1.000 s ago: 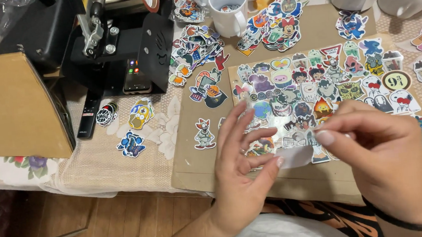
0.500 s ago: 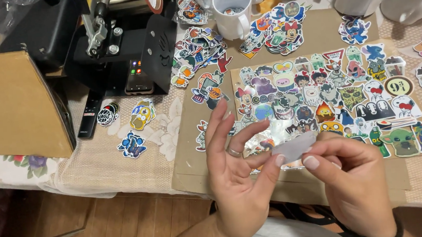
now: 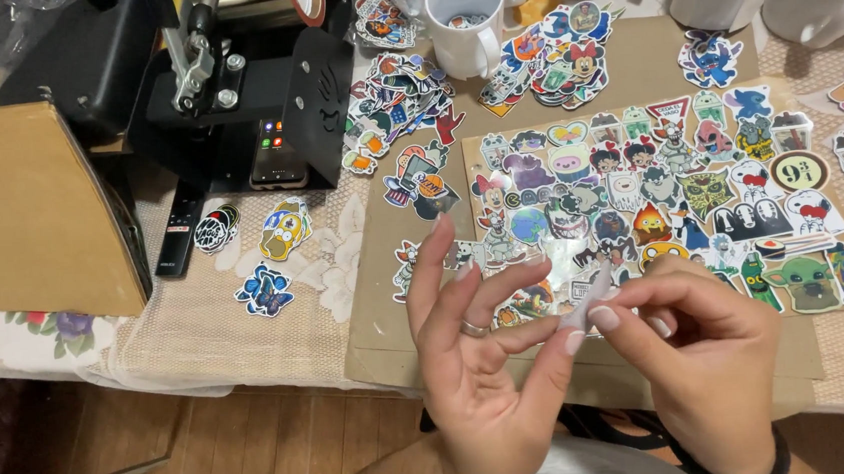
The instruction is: The person is organizing a collection of stickers by peeling off their backings and sticking them onto a clear plastic sheet.
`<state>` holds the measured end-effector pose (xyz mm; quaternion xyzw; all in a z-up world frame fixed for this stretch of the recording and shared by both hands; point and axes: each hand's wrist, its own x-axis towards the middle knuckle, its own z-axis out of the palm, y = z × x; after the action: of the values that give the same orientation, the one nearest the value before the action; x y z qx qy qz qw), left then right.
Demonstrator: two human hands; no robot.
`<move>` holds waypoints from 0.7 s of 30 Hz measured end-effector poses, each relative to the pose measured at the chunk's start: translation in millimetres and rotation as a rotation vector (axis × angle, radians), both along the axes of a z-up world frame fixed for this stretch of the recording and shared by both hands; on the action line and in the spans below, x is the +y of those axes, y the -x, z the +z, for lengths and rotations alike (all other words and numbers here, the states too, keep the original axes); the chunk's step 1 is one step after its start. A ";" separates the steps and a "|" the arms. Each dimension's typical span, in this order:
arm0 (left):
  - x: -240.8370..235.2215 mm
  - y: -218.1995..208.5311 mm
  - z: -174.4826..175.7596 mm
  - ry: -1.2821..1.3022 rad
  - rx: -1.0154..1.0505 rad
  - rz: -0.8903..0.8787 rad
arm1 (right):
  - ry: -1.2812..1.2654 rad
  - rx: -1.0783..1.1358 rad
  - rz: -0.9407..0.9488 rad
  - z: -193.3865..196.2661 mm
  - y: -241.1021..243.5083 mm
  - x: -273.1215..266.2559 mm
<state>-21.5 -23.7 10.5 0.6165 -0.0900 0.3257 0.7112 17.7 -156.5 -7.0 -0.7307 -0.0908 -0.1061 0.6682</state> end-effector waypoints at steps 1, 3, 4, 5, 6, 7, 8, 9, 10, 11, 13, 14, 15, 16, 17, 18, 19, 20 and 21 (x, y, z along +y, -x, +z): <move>-0.4 0.4 -0.3 0.000 0.000 0.000 | 0.000 0.000 0.000 1.2 0.2 0.1; -0.9 1.3 -0.6 -0.023 -0.029 0.012 | 0.063 -0.046 -0.030 4.0 0.8 0.5; -1.1 1.1 -1.4 -0.024 -0.029 0.012 | 0.063 -0.046 -0.030 4.6 0.3 0.2; -1.4 0.9 -2.2 -0.026 -0.051 0.011 | 0.105 -0.080 -0.042 5.0 -0.3 -0.2; -1.8 1.1 -3.1 -0.027 -0.071 0.010 | 0.148 -0.112 -0.055 5.4 -0.2 -0.9; -1.4 2.5 -2.9 -0.027 -0.070 0.008 | 0.148 -0.110 -0.056 0.3 -0.6 -3.4; -0.9 3.2 -2.6 -0.030 -0.075 0.011 | 0.094 -0.066 -0.062 -4.6 -1.6 -5.9; -0.3 4.0 -2.2 -0.032 -0.079 0.013 | 0.039 -0.022 -0.069 -9.5 -2.5 -8.3; 0.7 3.2 -1.9 -0.032 -0.078 0.013 | 0.039 -0.021 -0.069 -7.5 -3.4 -10.5; 1.6 2.5 -1.8 -0.018 -0.073 -0.011 | 0.030 0.017 0.002 -5.5 -4.3 -12.6; 4.3 1.0 -0.4 -0.005 -0.065 -0.034 | 0.021 0.060 0.073 -7.0 -5.8 -13.4; 5.8 -0.3 0.4 0.001 -0.032 -0.064 | -0.088 0.074 0.117 -10.7 -6.4 -12.5; 7.1 -1.6 1.2 0.006 0.000 -0.095 | -0.197 0.088 0.161 -14.4 -7.1 -11.7; 7.8 -3.0 1.4 0.006 0.000 -0.096 | -0.197 0.088 0.159 -12.8 -7.0 -10.7; 8.6 -4.4 1.6 0.028 0.025 -0.121 | -0.166 0.085 0.141 -11.1 -6.9 -9.6; 9.3 -5.1 1.6 0.051 0.051 -0.145 | -0.136 0.083 0.123 -9.7 -6.2 -8.5; 9.6 -6.0 1.6 0.051 0.053 -0.146 | -0.136 0.085 0.122 -8.2 -5.7 -9.1; 10.1 -7.3 1.8 0.065 0.072 -0.163 | -0.092 0.084 0.138 -6.6 -5.9 -9.5; 10.7 -8.6 2.0 0.079 0.092 -0.180 | -0.047 0.084 0.154 -4.9 -6.1 -9.8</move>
<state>-12.9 -13.0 12.5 0.5918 -0.0995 0.2353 0.7646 23.9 -166.3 -11.9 -0.7094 -0.1159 -0.0259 0.6947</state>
